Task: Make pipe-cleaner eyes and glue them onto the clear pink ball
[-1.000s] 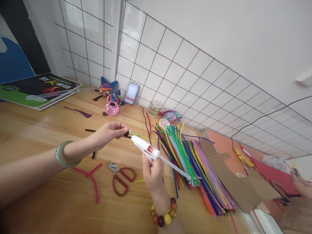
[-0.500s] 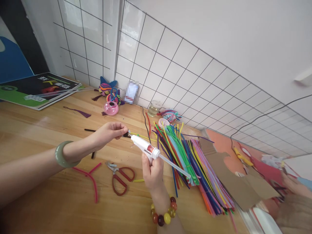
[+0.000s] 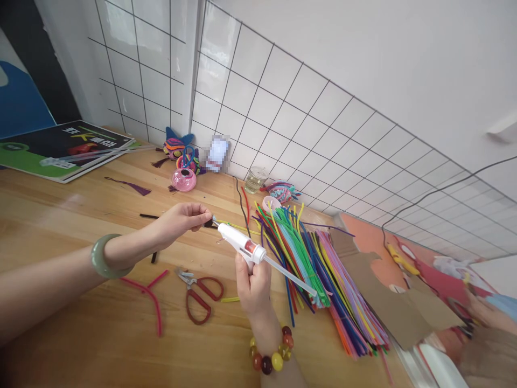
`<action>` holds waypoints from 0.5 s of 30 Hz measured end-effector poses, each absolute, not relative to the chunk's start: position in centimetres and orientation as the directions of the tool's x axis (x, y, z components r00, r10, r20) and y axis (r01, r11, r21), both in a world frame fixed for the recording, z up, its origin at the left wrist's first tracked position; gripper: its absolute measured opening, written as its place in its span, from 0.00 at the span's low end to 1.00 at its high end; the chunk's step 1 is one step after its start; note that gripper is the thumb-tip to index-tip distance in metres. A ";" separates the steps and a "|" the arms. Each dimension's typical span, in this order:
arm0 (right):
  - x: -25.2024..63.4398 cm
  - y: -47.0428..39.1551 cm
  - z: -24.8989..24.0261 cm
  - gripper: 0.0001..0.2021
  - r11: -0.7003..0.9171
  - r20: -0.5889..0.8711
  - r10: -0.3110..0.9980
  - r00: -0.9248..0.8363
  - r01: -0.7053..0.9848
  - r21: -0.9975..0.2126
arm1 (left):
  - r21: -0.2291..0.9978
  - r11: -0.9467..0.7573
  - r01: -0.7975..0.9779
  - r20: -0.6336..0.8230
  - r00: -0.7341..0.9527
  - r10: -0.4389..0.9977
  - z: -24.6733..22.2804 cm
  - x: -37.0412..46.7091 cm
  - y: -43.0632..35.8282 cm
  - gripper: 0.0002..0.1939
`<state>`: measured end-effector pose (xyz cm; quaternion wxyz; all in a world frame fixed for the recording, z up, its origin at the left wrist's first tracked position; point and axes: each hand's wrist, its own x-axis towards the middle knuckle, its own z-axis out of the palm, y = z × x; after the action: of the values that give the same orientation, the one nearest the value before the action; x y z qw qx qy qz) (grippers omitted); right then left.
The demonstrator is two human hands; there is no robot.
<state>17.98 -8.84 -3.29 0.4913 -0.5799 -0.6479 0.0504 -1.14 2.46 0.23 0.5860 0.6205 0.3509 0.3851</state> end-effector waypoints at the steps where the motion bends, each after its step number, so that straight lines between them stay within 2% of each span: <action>1: 18.0 -8.9 -3.4 0.05 0.321 0.569 0.806 0.160 0.690 -0.649 | 0.998 -0.062 -0.021 0.064 0.455 0.888 0.2 -1.1 2.5 0.11; 4: 18.0 -8.9 -3.4 0.07 0.307 0.530 0.828 0.185 0.641 -0.704 | 0.998 -0.045 -0.039 0.058 0.439 0.897 0.3 -1.2 2.6 0.11; 7: 17.7 -8.9 -2.9 0.09 0.295 0.466 0.854 0.231 0.523 -0.800 | 0.998 -0.035 -0.050 0.053 0.425 0.904 0.4 -1.2 2.7 0.12; 11: 17.5 -8.5 -1.9 0.11 0.303 0.356 0.899 0.257 0.222 -0.927 | 0.999 -0.023 -0.050 0.041 0.403 0.914 0.3 -1.2 2.8 0.13; 15: 18.4 -7.9 -1.6 0.14 0.235 0.220 0.952 0.215 -0.047 -0.971 | 0.998 -0.023 -0.053 0.042 0.388 0.921 -0.1 -1.2 3.2 0.14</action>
<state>18.43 -7.89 -1.61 0.6213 -0.4705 -0.4808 0.4017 -1.18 3.15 -0.07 0.5927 0.5853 0.3705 0.4110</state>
